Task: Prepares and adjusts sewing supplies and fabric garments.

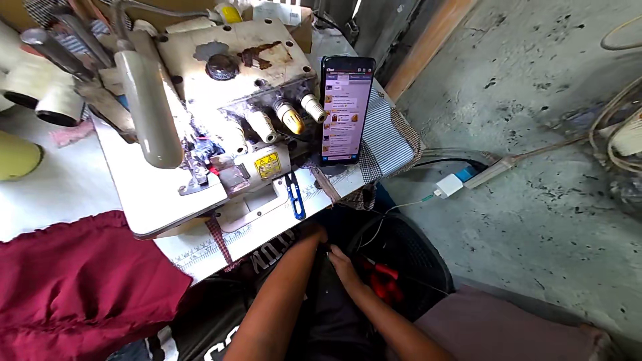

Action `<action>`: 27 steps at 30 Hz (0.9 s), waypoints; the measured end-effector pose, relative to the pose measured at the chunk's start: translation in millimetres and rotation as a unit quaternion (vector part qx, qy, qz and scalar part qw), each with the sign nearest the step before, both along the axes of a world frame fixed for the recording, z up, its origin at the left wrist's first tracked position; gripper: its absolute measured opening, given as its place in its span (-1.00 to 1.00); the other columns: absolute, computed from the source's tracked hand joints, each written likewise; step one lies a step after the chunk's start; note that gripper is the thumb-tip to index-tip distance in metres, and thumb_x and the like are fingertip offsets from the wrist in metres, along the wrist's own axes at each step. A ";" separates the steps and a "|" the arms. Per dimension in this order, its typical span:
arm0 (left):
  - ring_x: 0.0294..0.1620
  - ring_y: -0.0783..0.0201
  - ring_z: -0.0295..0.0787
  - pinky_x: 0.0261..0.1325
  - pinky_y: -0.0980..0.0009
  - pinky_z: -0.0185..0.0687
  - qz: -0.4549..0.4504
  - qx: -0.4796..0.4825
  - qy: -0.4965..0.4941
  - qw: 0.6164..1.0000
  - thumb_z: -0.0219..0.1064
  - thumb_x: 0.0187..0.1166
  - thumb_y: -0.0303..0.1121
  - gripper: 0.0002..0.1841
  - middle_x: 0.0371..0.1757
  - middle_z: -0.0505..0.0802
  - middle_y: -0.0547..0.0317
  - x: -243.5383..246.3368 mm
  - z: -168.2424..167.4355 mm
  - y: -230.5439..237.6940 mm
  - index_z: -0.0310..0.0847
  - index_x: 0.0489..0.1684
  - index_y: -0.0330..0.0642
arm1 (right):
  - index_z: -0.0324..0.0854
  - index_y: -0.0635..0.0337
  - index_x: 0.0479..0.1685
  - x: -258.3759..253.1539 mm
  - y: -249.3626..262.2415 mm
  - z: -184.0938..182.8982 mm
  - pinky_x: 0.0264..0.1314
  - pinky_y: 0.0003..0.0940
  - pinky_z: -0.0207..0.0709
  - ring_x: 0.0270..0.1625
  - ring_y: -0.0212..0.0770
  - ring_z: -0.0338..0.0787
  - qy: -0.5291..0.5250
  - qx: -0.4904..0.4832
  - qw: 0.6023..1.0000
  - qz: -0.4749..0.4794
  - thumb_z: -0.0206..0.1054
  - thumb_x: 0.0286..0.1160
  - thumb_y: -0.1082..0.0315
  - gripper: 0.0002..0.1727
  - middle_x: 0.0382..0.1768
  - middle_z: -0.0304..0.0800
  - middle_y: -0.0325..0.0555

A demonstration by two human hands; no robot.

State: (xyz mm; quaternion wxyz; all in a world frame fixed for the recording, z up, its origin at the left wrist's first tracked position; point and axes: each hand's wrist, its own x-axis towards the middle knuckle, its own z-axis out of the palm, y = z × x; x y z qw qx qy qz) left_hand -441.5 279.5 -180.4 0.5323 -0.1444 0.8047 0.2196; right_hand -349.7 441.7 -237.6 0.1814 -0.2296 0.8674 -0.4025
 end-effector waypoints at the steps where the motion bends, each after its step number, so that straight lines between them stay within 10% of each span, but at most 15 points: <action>1: 0.49 -0.24 0.60 0.45 -0.25 0.48 -0.003 0.001 -0.001 1.000 0.40 0.53 -0.17 -0.54 0.39 0.72 -0.32 0.3 -0.6 0.5 0.71 0.16 -0.44 | 0.83 0.42 0.02 1.2 0.5 -0.1 0.58 -0.29 0.53 0.47 -0.11 0.74 0.009 -0.007 1.000 -0.013 0.11 0.65 0.55 -0.68 0.36 0.78 0.14; 5: 0.53 -0.24 0.57 0.52 -0.23 0.41 -0.014 0.014 -0.011 1.000 0.39 0.56 -0.18 -0.53 0.41 0.70 -0.34 0.6 7.1 2.5 0.69 0.21 -0.47 | 0.88 0.40 -0.13 6.4 -2.0 1.7 0.44 -0.28 0.64 0.32 -0.11 0.84 0.003 -0.040 0.995 -0.090 0.21 0.49 0.64 -0.73 0.21 0.87 0.13; 15: 0.54 -0.25 0.56 0.51 -0.30 0.36 -0.107 0.075 -0.036 0.991 0.29 0.67 -0.13 -0.50 0.44 0.70 -0.33 -26.9 1.7 4.4 0.65 0.29 -0.44 | 0.76 0.42 0.19 -9.6 -1.2 20.7 0.64 -0.24 0.46 0.60 -0.04 0.60 -0.102 0.109 0.988 -0.035 0.05 0.74 0.50 -0.64 0.55 0.58 0.21; 27: 0.56 -0.25 0.52 0.60 -0.17 0.30 -0.075 0.143 -0.032 0.986 0.29 0.64 -0.33 -0.54 0.46 0.66 -0.39 -16.6 -49.3 19.3 0.57 0.40 -0.49 | 0.84 0.43 0.05 10.0 7.8 10.6 0.56 -0.32 0.57 0.47 -0.14 0.74 -0.107 -0.031 0.977 -0.182 0.26 0.46 0.63 -0.70 0.36 0.77 0.18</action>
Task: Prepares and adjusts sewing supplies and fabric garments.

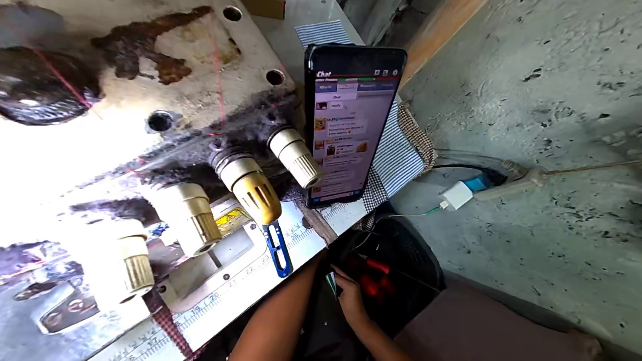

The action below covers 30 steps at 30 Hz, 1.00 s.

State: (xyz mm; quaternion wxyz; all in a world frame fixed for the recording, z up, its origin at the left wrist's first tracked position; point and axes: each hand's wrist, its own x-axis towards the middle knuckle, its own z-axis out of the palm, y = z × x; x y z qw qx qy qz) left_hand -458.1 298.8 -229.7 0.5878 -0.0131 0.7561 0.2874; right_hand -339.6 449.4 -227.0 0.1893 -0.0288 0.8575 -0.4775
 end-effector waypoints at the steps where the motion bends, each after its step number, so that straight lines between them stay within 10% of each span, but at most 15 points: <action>1: 0.60 -0.23 0.49 0.64 -0.17 0.27 0.009 -0.002 -0.004 1.000 0.29 0.65 -0.32 -0.53 0.50 0.64 -0.37 1.8 -3.6 1.0 0.54 0.45 -0.46 | 0.81 0.42 0.12 -3.1 -0.8 3.3 0.60 -0.35 0.51 0.51 -0.18 0.70 -0.040 -0.003 0.999 -0.003 0.20 0.56 0.60 -0.69 0.41 0.74 0.16; 5: 0.26 -0.29 0.73 0.35 -0.18 0.54 0.140 -0.019 0.172 0.975 0.45 0.35 -0.29 -0.55 0.13 0.81 -0.46 31.7 -32.3 3.6 0.73 0.08 -0.51 | 0.75 0.39 0.20 -16.3 -5.2 5.2 0.59 -0.37 0.46 0.49 -0.23 0.61 -0.145 -0.039 0.988 -0.027 0.09 0.74 0.45 -0.66 0.41 0.65 0.12; 8: 0.51 -0.23 0.57 0.54 -0.20 0.37 0.067 -0.020 0.028 0.997 0.37 0.57 -0.22 -0.49 0.41 0.69 -0.38 3.6 16.9 -9.2 0.60 0.34 -0.49 | 0.84 0.40 0.02 -9.8 -11.1 5.8 0.46 -0.39 0.54 0.31 -0.21 0.71 -0.075 -0.005 0.996 -0.042 0.20 0.61 0.55 -0.73 0.19 0.77 0.15; 12: 0.38 -0.23 0.65 0.40 -0.27 0.42 -0.040 -0.010 0.013 0.999 0.32 0.61 -0.20 -0.57 0.27 0.76 -0.37 -7.6 59.1 -24.8 0.70 0.11 -0.50 | 0.82 0.35 0.12 -3.1 -0.2 5.3 0.56 -0.34 0.50 0.45 -0.13 0.64 -0.031 -0.001 0.999 0.005 0.23 0.54 0.56 -0.70 0.34 0.68 0.20; 25: -0.06 0.08 0.66 0.10 0.04 0.52 -0.003 0.039 0.062 0.997 0.37 0.52 -0.36 -0.75 -0.10 0.79 -0.13 7.3 46.2 -35.3 0.71 -0.08 -0.44 | 0.80 0.35 0.20 8.5 14.9 12.4 0.49 -0.11 0.62 0.40 0.02 0.78 0.133 0.119 0.974 0.139 0.46 0.26 0.58 -0.58 0.33 0.79 0.16; 30: 0.25 -0.09 0.69 0.36 -0.09 0.48 0.011 0.010 0.023 1.000 0.54 0.43 -0.18 -0.50 0.15 0.80 -0.27 12.1 59.3 -37.6 0.70 0.13 -0.48 | 0.79 0.35 -0.01 17.6 15.5 11.5 0.32 -0.22 0.71 0.23 -0.01 0.83 0.199 0.066 0.971 0.114 0.49 0.21 0.62 -0.69 0.16 0.79 0.21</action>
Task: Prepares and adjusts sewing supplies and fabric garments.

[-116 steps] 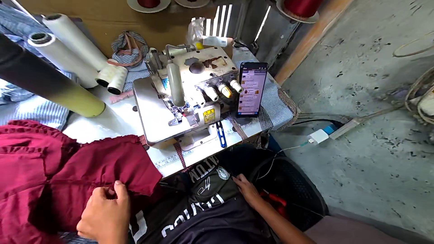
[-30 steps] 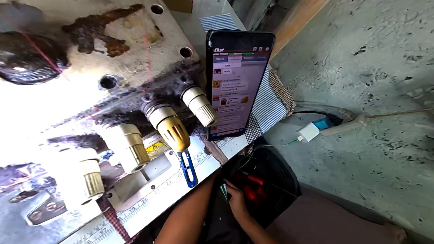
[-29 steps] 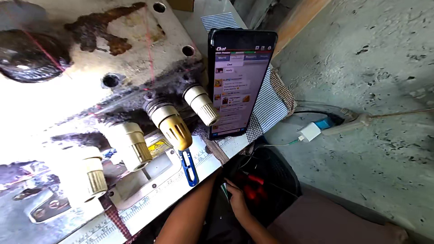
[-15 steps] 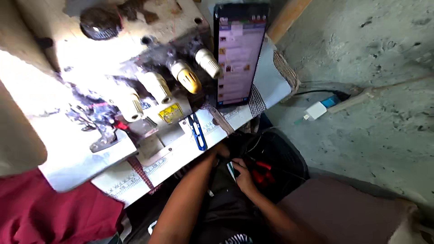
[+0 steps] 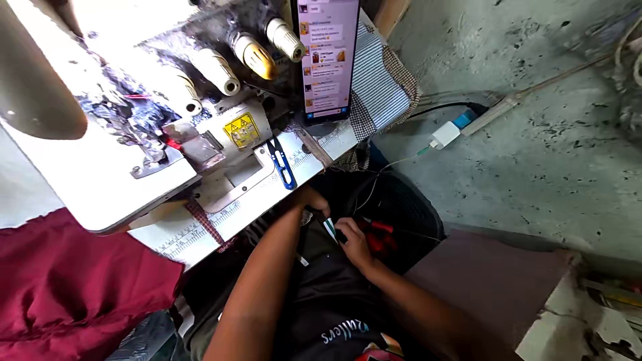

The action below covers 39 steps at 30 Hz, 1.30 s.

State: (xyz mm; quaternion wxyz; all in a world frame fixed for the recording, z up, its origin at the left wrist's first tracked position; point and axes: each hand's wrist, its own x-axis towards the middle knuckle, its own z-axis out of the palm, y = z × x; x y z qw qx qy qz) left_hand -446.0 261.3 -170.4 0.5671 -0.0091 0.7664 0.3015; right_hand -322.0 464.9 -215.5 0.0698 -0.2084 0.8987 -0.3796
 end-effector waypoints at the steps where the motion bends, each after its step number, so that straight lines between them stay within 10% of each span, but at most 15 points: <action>1: 0.22 -0.08 0.70 0.33 -0.08 0.49 -0.014 -0.004 -0.001 1.000 0.54 0.40 -0.18 -0.51 0.13 0.80 -0.26 -0.4 -4.1 0.1 0.71 0.09 -0.47 | 0.82 0.32 0.00 0.6 1.2 -2.3 0.35 -0.28 0.70 0.24 -0.07 0.82 0.003 -0.017 1.000 0.012 0.45 0.29 0.61 -0.72 0.17 0.79 0.18; 8: -0.08 0.20 0.60 0.09 0.14 0.49 0.005 0.012 0.007 1.000 0.32 0.58 -0.29 -0.74 -0.07 0.76 -0.01 -2.6 1.4 -1.0 0.71 -0.05 -0.35 | 0.72 0.08 0.42 -18.4 -9.1 7.8 0.60 -0.19 0.47 0.52 -0.03 0.60 -0.163 0.046 0.984 0.057 0.08 0.76 0.41 -0.59 0.58 0.49 0.18; 14: 0.30 -0.03 0.68 0.36 -0.11 0.51 0.047 -0.074 0.014 0.996 0.48 0.42 -0.06 -0.49 0.23 0.79 -0.16 -1.2 11.6 3.6 0.74 0.12 -0.34 | 0.53 -0.03 0.63 -36.2 -22.3 22.2 0.60 0.06 0.48 0.65 0.13 0.50 -0.183 0.240 0.943 0.139 0.01 0.68 0.57 -0.42 0.74 0.32 0.10; 21: 0.48 -0.24 0.59 0.41 -0.36 0.43 -0.015 -0.139 0.045 0.989 0.41 0.39 0.25 -0.34 0.34 0.76 -0.26 6.2 13.6 16.1 0.82 0.01 -0.26 | 0.82 -0.05 0.26 -30.9 -20.9 4.9 0.54 0.06 0.53 0.62 0.08 0.56 -0.098 0.190 0.975 0.061 0.08 0.65 0.54 -0.54 0.69 0.45 0.03; 39: 0.45 -0.22 0.63 0.43 -0.27 0.48 0.062 -0.094 0.044 0.993 0.48 0.46 -0.11 -0.50 0.35 0.75 -0.31 12.7 28.1 9.3 0.73 0.13 -0.43 | 0.88 0.37 -0.02 -7.6 -23.0 5.7 0.51 0.09 0.55 0.34 0.13 0.83 -0.136 0.077 0.977 -0.143 0.43 0.36 0.63 -0.76 0.23 0.86 0.18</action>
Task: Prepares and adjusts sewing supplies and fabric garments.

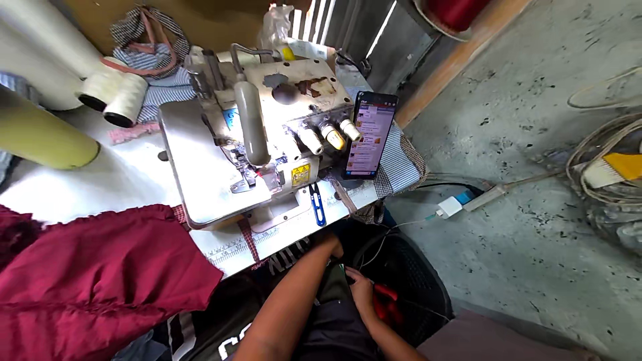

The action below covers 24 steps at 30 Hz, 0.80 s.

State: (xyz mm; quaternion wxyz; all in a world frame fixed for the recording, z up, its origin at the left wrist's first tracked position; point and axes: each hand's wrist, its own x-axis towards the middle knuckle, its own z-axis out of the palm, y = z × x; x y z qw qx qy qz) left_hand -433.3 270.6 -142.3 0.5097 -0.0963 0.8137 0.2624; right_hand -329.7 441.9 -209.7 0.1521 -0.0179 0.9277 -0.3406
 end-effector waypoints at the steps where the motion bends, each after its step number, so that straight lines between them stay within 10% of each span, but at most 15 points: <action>1: 0.45 -0.22 0.64 0.42 -0.27 0.48 0.005 0.001 0.001 1.000 0.49 0.45 -0.13 -0.50 0.35 0.75 -0.31 0.2 -0.9 -0.3 0.73 0.12 -0.43 | 0.89 0.37 -0.05 -0.4 0.8 -0.9 0.53 0.07 0.54 0.35 0.12 0.82 -0.014 0.004 1.000 0.003 0.44 0.37 0.62 -0.78 0.24 0.86 0.17; 11: 0.46 -0.20 0.63 0.44 -0.26 0.48 0.003 -0.007 0.001 1.000 0.64 0.21 0.10 -0.25 0.37 0.73 -0.31 2.2 -2.0 -1.7 0.71 0.17 -0.44 | 0.83 0.26 0.20 -14.1 -9.1 -6.2 0.75 -0.05 0.29 0.70 0.04 0.49 -0.069 0.020 0.997 0.034 0.17 0.64 0.56 -0.66 0.65 0.49 0.10; 16: 0.47 -0.25 0.60 0.46 -0.30 0.44 0.010 0.013 0.000 1.000 0.67 0.18 0.05 -0.27 0.36 0.73 -0.35 1.1 -3.2 -0.2 0.73 0.17 -0.44 | 0.87 0.36 -0.02 -16.1 -11.4 6.0 0.56 0.05 0.50 0.43 0.11 0.74 -0.047 0.031 0.998 0.016 0.30 0.50 0.60 -0.76 0.36 0.77 0.19; 24: 0.37 -0.23 0.67 0.37 -0.30 0.48 -0.027 0.028 -0.002 0.999 0.69 0.18 -0.04 -0.41 0.25 0.78 -0.33 -1.8 -15.9 -1.8 0.79 0.03 -0.38 | 0.85 0.25 -0.03 -6.1 20.0 21.9 0.15 -0.37 0.80 0.16 -0.25 0.86 -0.034 -0.032 0.998 0.046 0.64 0.20 0.40 -0.69 0.25 0.80 0.02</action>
